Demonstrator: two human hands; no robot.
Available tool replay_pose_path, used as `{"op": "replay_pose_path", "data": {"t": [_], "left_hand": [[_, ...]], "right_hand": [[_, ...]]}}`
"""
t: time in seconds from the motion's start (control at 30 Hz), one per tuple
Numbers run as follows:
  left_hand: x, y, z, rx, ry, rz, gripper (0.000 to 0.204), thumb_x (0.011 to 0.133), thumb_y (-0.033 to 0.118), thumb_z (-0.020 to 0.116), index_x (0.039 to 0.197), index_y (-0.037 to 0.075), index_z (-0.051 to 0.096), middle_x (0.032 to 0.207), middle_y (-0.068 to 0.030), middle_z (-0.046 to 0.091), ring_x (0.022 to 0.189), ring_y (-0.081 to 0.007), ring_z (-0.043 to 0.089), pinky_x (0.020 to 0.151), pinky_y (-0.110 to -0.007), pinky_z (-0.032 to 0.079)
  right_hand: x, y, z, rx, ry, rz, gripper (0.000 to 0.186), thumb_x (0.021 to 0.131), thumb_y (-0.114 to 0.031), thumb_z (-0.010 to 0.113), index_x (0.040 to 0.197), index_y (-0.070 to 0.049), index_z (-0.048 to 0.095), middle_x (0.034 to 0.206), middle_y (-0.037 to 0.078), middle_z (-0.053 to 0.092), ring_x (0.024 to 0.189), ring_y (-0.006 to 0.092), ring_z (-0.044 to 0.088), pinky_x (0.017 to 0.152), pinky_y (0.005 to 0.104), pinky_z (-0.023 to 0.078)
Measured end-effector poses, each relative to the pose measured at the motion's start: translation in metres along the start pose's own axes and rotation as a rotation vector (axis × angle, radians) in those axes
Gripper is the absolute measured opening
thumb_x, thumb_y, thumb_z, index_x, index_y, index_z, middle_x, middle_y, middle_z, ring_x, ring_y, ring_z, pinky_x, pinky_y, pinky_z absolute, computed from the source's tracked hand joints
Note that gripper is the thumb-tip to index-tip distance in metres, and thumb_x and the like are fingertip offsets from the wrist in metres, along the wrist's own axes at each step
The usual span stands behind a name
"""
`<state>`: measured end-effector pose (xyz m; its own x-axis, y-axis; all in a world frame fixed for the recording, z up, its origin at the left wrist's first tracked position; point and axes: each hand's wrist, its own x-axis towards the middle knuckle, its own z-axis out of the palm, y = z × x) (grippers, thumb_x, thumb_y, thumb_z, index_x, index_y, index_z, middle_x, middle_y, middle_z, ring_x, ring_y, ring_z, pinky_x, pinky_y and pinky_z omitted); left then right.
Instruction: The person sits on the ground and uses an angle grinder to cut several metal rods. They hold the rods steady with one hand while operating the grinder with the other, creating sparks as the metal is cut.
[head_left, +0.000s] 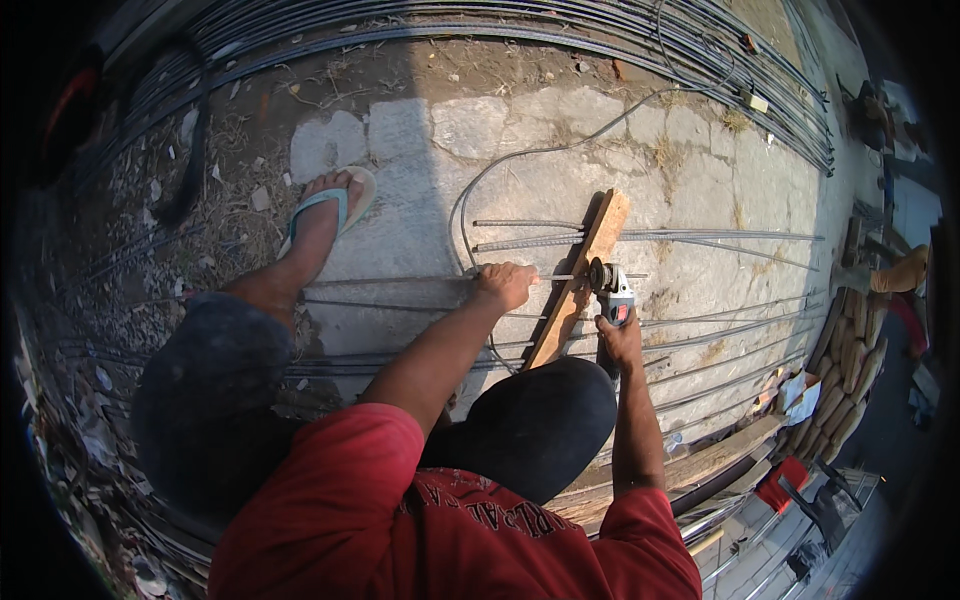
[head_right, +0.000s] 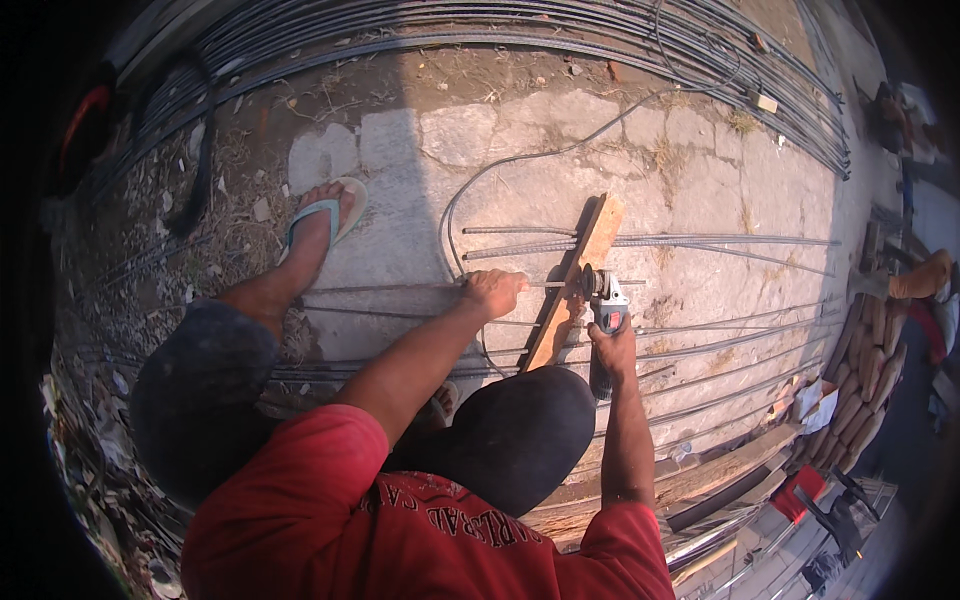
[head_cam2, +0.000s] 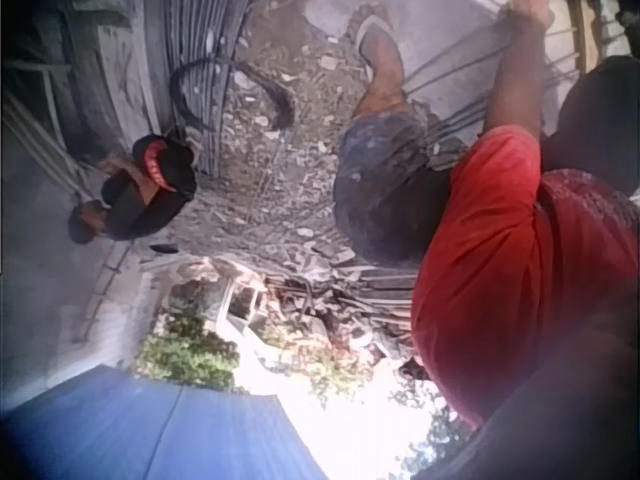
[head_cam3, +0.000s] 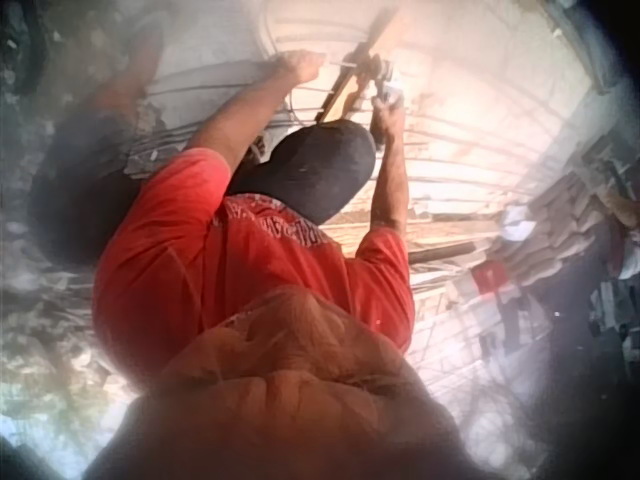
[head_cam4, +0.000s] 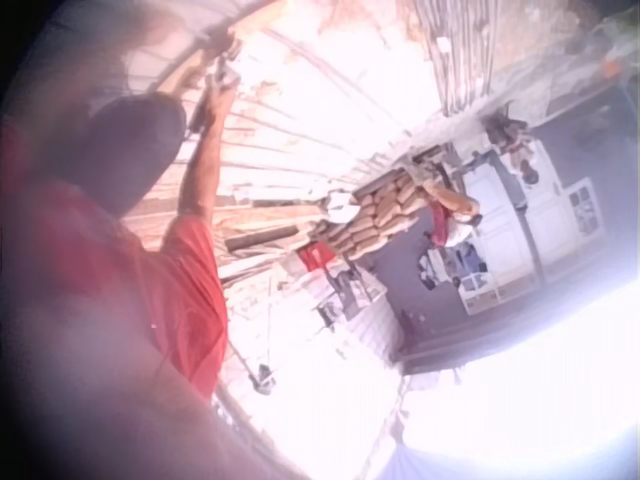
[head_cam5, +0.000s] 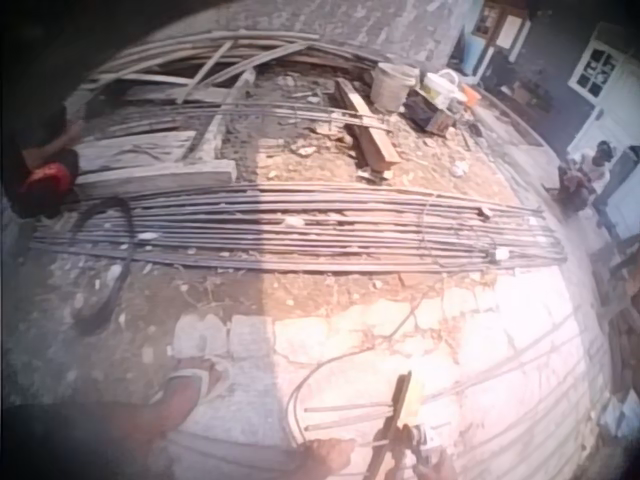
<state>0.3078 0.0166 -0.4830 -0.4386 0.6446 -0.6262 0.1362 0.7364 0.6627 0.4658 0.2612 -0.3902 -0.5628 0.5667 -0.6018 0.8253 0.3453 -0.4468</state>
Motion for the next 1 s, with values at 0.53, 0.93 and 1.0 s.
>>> {"op": "replay_pose_path", "data": {"t": [0.53,0.93,1.0], "left_hand": [[-0.002,-0.003,0.003,-0.015,0.088,0.039,0.025,0.105,0.03,0.052,0.118,0.021,0.072,0.107,-0.0183,0.073,0.105,-0.0382,0.07,0.093,-0.054,0.051],[0.001,-0.007,0.009,-0.046,0.121,0.064,0.024,0.103,0.03,0.054,0.115,0.02,0.072,0.105,-0.0189,0.073,0.106,-0.0383,0.069,0.093,-0.054,0.05],[0.002,-0.008,0.011,-0.042,0.139,0.067,0.024,0.103,0.03,0.054,0.114,0.02,0.072,0.104,-0.0183,0.074,0.105,-0.038,0.069,0.092,-0.054,0.05]], "right_hand": [[-0.004,0.039,0.006,0.05,0.03,-0.076,0.046,0.084,-0.018,0.08,0.12,-0.001,0.055,0.087,0.005,0.065,0.071,0.0138,0.061,0.064,0.032,0.053],[-0.001,0.038,0.002,0.033,-0.021,0.044,0.058,0.081,-0.028,0.079,0.122,0.004,0.055,0.096,0.016,0.07,0.086,0.0236,0.066,0.081,0.038,0.055],[0.001,0.028,0.004,0.049,0.0,-0.006,0.056,0.08,-0.027,0.079,0.121,0.004,0.056,0.093,0.014,0.07,0.083,0.0225,0.066,0.078,0.0371,0.055]]}}
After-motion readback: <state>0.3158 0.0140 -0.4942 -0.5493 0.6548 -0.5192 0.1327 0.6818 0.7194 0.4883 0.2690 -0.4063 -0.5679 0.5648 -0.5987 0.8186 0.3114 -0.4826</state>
